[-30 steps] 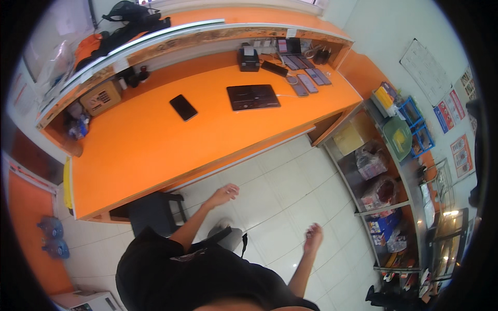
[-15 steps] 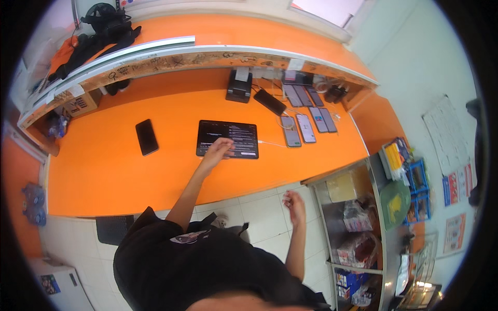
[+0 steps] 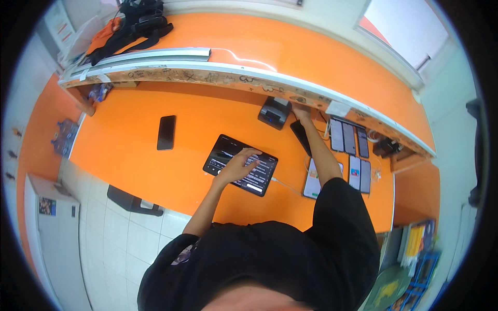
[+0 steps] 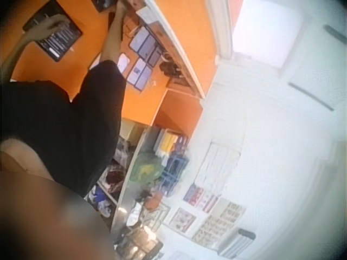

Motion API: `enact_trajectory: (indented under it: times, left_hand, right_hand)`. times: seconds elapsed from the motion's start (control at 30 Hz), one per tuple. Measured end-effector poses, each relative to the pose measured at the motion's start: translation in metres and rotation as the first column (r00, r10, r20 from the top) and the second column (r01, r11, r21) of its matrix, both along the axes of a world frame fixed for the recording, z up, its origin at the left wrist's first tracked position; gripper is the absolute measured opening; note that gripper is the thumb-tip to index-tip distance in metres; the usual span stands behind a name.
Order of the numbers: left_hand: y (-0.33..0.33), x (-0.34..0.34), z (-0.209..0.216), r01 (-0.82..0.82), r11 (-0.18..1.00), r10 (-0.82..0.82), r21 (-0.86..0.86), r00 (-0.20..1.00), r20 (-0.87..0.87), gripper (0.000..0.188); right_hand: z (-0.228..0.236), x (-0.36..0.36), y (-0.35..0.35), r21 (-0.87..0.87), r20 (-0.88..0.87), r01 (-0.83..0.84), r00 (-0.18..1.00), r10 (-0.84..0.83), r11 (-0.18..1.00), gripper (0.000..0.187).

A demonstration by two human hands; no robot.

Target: The person assembles a takeout meal by scooping yellow food into a box, adding white buns, and writing on a receipt. They then close the box and place it on the counter.

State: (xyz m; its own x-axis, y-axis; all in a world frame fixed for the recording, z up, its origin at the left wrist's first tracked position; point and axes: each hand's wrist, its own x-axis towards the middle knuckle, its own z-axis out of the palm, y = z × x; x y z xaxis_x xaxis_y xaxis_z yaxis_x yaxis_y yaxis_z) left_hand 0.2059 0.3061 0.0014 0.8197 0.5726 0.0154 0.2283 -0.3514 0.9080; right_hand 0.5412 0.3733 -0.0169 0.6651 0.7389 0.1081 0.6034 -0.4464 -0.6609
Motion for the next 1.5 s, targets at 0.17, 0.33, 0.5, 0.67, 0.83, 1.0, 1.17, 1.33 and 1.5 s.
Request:
enact_trajectory:
  times: [0.17,0.33,0.5,0.67,0.83,1.0,1.17,1.33,1.5]
  left_hand:
    - [0.027,0.072,-0.016,0.007,0.979,0.018,0.205,0.993,-0.119,0.046]
    - [0.062,0.141,-0.032,0.069,0.888,0.114,0.454,0.925,-0.364,0.067]
    - [0.077,0.179,-0.033,0.184,0.850,0.162,0.494,0.800,-0.577,0.080]
    - [0.071,0.186,-0.035,0.228,0.846,0.200,0.482,0.703,-0.683,0.084]
    - [0.077,0.187,-0.033,0.240,0.852,0.193,0.465,0.682,-0.706,0.084]
    - [0.079,0.191,-0.035,0.218,0.860,0.207,0.461,0.677,-0.706,0.084]
    - [0.075,0.190,-0.036,0.198,0.868,0.221,0.455,0.667,-0.711,0.083]
    - [0.076,0.188,-0.032,0.204,0.879,0.200,0.431,0.662,-0.722,0.082]
    - [0.074,0.188,-0.032,0.185,0.899,0.177,0.398,0.678,-0.714,0.081]
  right_hand:
    - [0.003,0.028,0.037,-0.222,0.091,0.010,0.996,0.011,0.975,0.031]
    - [0.004,0.041,0.043,-0.224,0.090,-0.057,0.993,0.079,0.973,0.031]
    - [0.009,0.051,0.030,-0.197,0.071,-0.096,0.991,0.111,0.976,0.032]
    - [0.014,0.063,0.008,-0.193,0.067,-0.124,0.988,0.139,0.973,0.032]
    - [0.020,0.064,0.005,-0.200,0.076,-0.122,0.987,0.139,0.972,0.032]
    - [0.023,0.059,0.011,-0.203,0.086,-0.114,0.987,0.134,0.973,0.032]
    - [0.025,0.058,0.010,-0.210,0.102,-0.108,0.986,0.132,0.972,0.033]
    - [0.029,0.061,0.007,-0.218,0.110,-0.099,0.986,0.125,0.971,0.033]
    - [0.032,0.066,0.007,-0.221,0.118,-0.093,0.986,0.122,0.971,0.033]
